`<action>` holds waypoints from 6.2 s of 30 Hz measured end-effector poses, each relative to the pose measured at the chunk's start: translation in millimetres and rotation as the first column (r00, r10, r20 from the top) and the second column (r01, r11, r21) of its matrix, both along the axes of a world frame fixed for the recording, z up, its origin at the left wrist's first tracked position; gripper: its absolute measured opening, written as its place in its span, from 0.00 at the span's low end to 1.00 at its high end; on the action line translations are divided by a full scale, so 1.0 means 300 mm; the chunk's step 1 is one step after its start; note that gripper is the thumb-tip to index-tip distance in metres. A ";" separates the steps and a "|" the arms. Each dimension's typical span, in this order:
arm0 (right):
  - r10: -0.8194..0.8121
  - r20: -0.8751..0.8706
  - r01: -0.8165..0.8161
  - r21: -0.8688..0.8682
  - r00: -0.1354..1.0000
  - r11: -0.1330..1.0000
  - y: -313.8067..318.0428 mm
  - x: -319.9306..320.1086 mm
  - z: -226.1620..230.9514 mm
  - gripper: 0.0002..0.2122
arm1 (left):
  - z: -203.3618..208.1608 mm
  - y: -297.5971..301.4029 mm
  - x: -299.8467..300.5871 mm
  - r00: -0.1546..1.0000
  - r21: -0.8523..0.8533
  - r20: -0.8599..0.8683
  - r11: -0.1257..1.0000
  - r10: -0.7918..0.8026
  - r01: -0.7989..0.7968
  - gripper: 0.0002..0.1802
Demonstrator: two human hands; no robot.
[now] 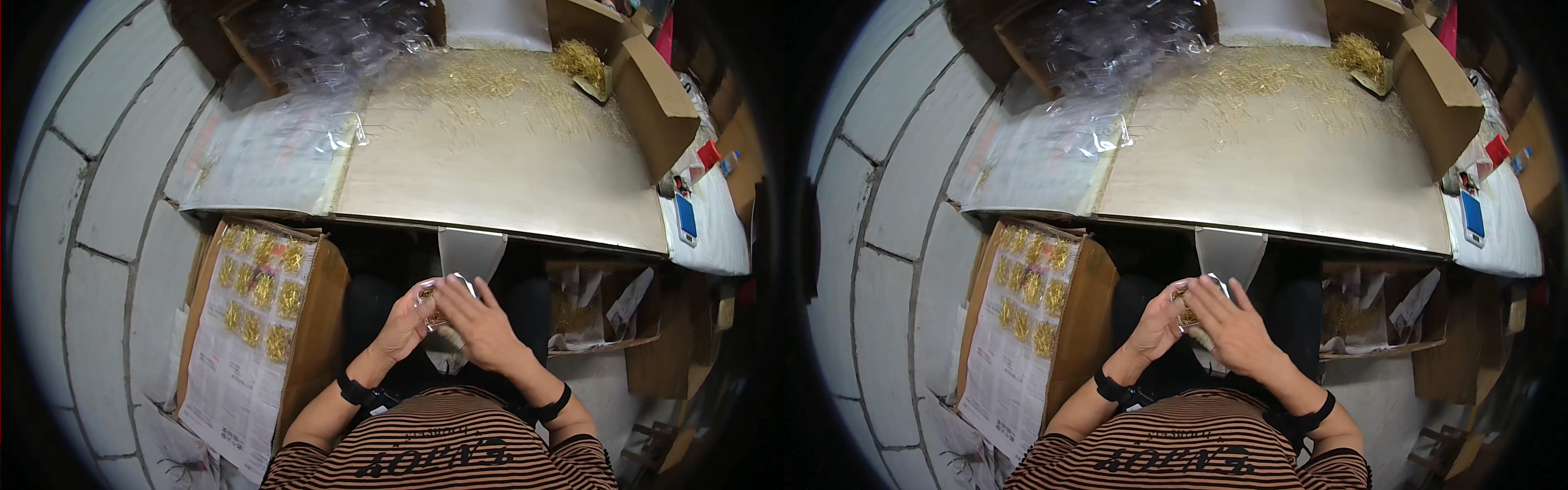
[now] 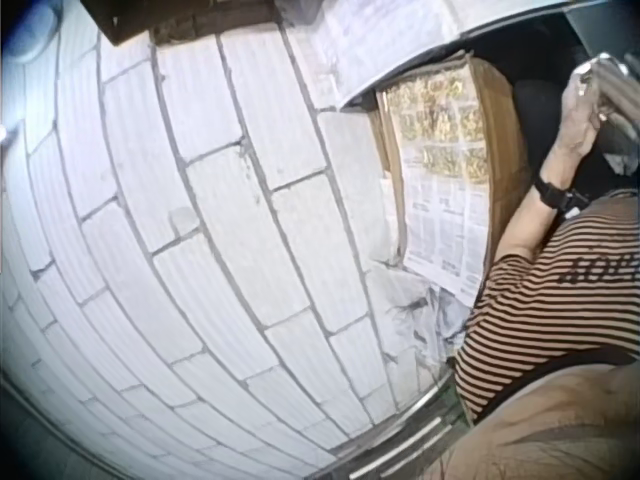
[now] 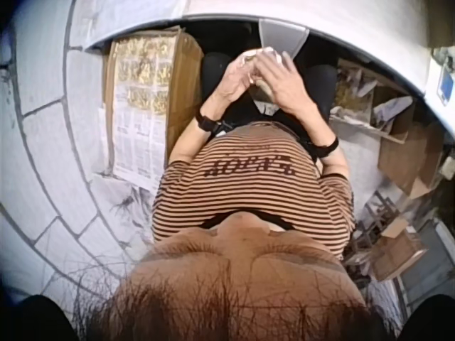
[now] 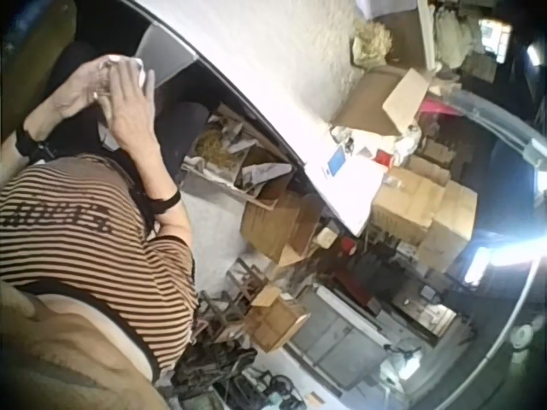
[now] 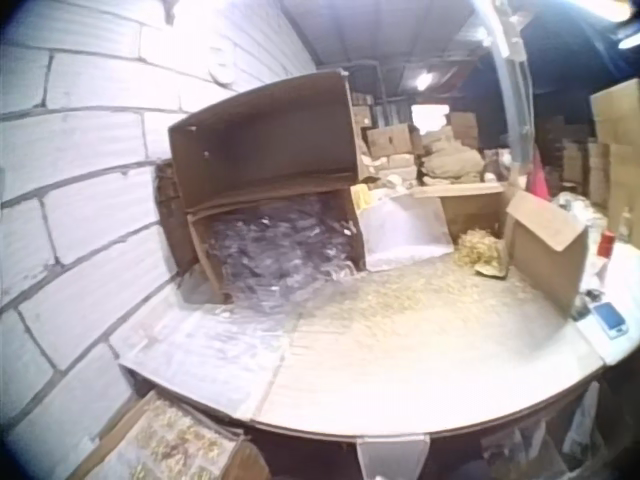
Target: Packing small green components into a box and bagging gold pins in an industrial assembly area.
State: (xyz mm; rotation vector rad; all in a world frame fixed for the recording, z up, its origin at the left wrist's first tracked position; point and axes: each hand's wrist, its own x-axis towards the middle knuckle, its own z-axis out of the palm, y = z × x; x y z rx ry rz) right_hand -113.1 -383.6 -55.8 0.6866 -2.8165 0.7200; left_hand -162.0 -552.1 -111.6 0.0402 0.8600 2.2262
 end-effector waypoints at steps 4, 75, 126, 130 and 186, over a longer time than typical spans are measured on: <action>0.037 0.013 -0.039 0.110 0.999 0.993 -0.023 -0.014 -0.016 0.26 | 0.011 -0.004 -0.004 0.989 -0.064 -0.019 0.987 0.147 -0.148 0.18; 0.101 0.275 -0.066 -0.134 0.956 0.989 -0.154 -0.168 0.027 0.19 | 0.113 -1.156 -0.423 0.737 -0.539 -0.632 -0.546 -0.240 -0.641 0.10; 0.090 0.284 -0.057 -0.123 0.955 0.991 -0.089 -0.121 -0.034 0.19 | 0.101 -1.220 -0.187 0.631 -0.789 -0.511 -0.027 0.584 -0.614 0.22; 0.014 0.174 0.017 -0.178 0.985 0.984 -0.054 -0.135 -0.029 0.19 | 0.210 -1.152 -0.277 0.801 -0.507 -0.574 -0.693 -0.172 -0.512 0.20; -0.640 0.190 0.513 0.451 0.744 0.730 0.528 -0.833 0.009 0.29 | 0.211 0.078 -0.629 0.765 -0.514 -0.550 0.586 0.335 -0.627 0.07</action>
